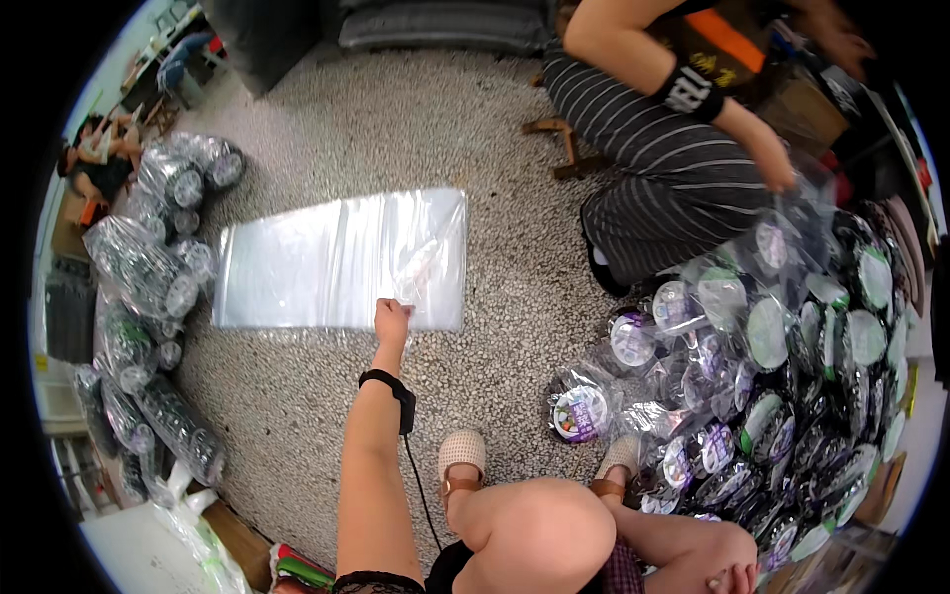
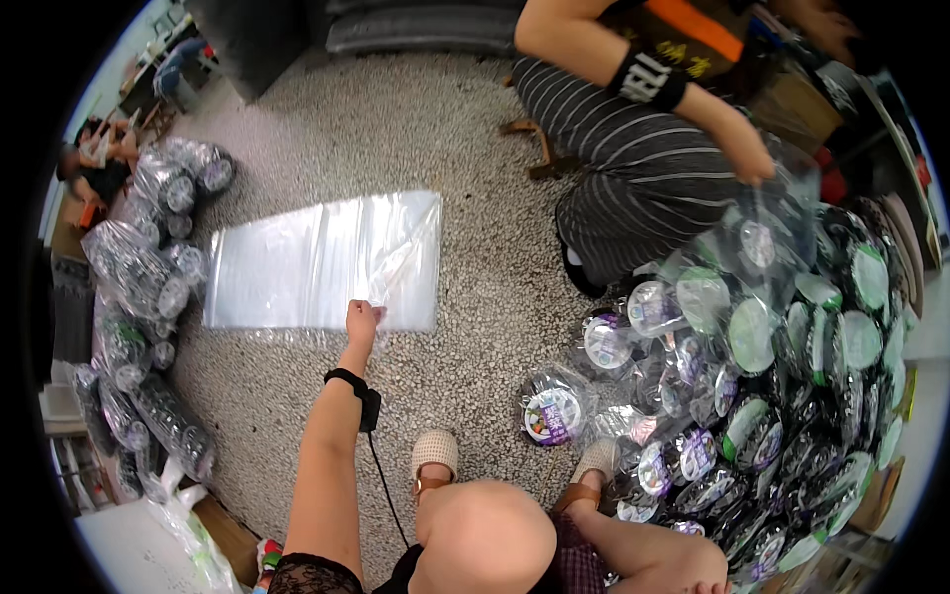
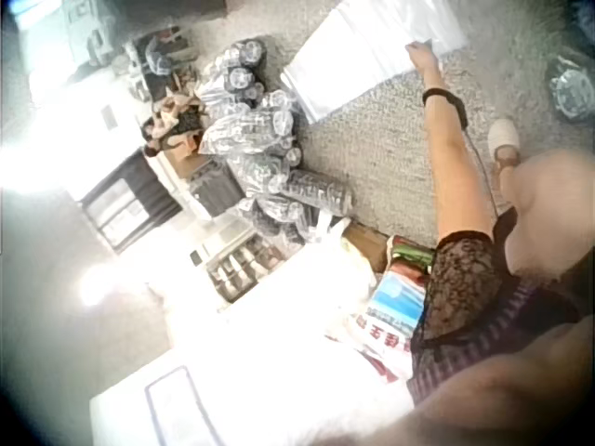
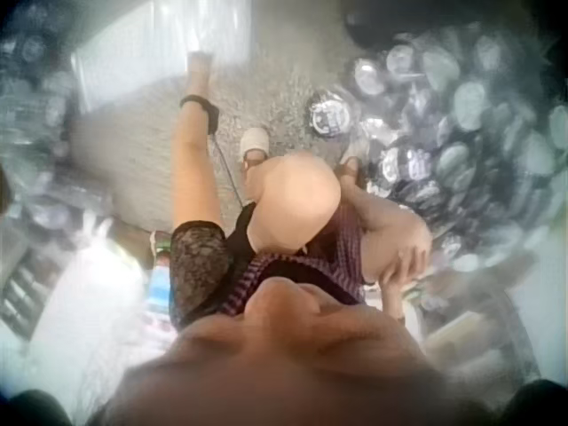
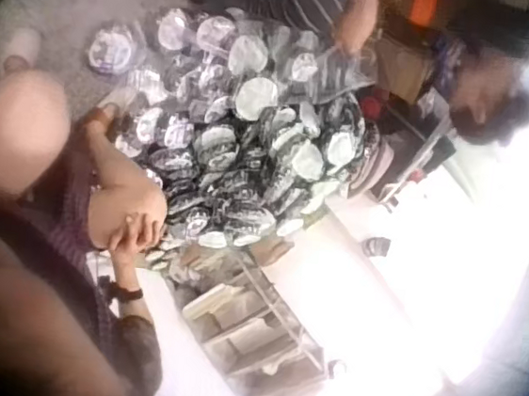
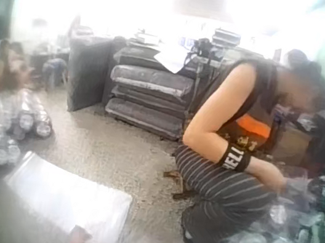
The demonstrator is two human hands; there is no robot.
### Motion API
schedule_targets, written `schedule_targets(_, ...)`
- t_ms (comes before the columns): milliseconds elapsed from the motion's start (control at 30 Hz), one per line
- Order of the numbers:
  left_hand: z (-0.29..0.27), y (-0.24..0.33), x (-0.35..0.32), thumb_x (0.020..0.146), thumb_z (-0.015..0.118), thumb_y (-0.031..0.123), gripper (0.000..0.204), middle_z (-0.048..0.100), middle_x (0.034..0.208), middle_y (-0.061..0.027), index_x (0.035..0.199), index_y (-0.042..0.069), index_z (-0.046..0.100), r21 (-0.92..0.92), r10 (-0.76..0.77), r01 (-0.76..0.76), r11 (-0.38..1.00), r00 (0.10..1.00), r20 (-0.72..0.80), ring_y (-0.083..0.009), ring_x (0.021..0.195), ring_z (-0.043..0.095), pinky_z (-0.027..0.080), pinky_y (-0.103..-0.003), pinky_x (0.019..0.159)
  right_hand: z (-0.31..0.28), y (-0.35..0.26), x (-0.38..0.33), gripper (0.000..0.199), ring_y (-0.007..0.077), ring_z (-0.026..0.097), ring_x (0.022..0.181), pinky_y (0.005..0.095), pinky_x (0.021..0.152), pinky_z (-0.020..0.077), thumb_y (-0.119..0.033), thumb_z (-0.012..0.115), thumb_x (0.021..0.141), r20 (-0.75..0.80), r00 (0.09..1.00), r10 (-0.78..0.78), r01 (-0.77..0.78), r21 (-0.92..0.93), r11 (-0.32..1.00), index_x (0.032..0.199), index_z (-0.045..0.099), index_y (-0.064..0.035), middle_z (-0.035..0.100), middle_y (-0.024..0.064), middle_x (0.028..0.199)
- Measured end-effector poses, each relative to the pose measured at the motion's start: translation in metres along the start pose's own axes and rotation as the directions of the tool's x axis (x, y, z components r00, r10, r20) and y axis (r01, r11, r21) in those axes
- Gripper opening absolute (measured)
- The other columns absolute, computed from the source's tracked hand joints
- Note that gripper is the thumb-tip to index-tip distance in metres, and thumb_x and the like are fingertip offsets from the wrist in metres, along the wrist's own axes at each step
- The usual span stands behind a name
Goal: The person picks up packaged circular items from a pile on the floor and stacks them into a large clear plastic bag. After filling the bag, the person ties the top of the bag.
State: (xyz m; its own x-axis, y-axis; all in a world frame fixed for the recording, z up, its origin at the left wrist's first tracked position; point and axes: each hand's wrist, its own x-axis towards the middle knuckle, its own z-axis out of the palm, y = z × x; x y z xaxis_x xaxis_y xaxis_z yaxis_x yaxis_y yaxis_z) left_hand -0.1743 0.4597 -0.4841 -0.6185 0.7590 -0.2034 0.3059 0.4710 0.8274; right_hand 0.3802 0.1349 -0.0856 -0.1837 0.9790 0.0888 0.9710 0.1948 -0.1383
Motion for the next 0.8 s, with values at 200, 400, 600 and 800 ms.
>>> schedule_targets(200,-0.077,0.289,-0.165,0.094,0.047,0.018,0.015,0.063,0.079,-0.0090,0.097,0.004,0.051,-0.490,0.187,0.244,0.837,0.713,0.676,-0.0204,0.076,0.065,0.053,-0.033,0.074,-0.027,0.013,-0.021,0.025,0.0423,0.033,0.125,0.0546,0.107,0.0182,-0.019,0.051,0.080,-0.166,0.984,-0.066,0.092,0.154,0.984,0.098,0.060,-0.0044,0.045,0.0194,0.126)
schedule_targets(400,-0.156,0.430,-0.461,0.090,0.051,0.002,0.010,0.064,0.105,-0.0115,0.097,-0.002,0.057,-0.622,0.615,0.002,0.783,0.144,0.775,-0.0197,0.091,0.063,0.049,-0.030,0.083,-0.104,-0.016,-0.020,0.031,0.0302,0.040,0.122,0.0475,0.105,0.0265,-0.014,0.058,0.080,0.073,0.937,0.341,-0.198,0.916,0.348,0.109,0.058,-0.0050,0.052,0.0144,0.121)
schedule_targets(600,-0.194,0.366,-0.626,0.080,0.065,0.006,0.019,0.062,0.104,-0.0089,0.099,0.005,0.062,-0.687,0.708,-0.536,0.490,-0.216,0.673,-0.0237,0.094,0.061,0.049,-0.032,0.080,-0.130,-0.028,-0.052,0.017,0.0128,0.058,0.084,0.0254,0.077,0.0457,-0.019,0.054,0.093,0.534,0.837,0.120,-0.364,0.707,-0.606,0.100,0.057,-0.0037,0.061,0.0041,0.089)
schedule_targets(800,-0.181,0.363,-0.639,0.089,0.056,0.011,0.017,0.057,0.100,-0.0038,0.104,0.002,0.053,-0.293,0.212,0.248,0.923,0.306,0.928,-0.0122,0.089,0.056,0.045,-0.027,0.081,-0.100,-0.015,-0.102,0.024,0.0102,0.054,0.065,0.0259,0.059,0.0434,-0.023,0.062,0.087,0.220,0.973,0.066,-0.229,0.952,0.204,0.099,0.061,-0.0027,0.060,0.0031,0.074)
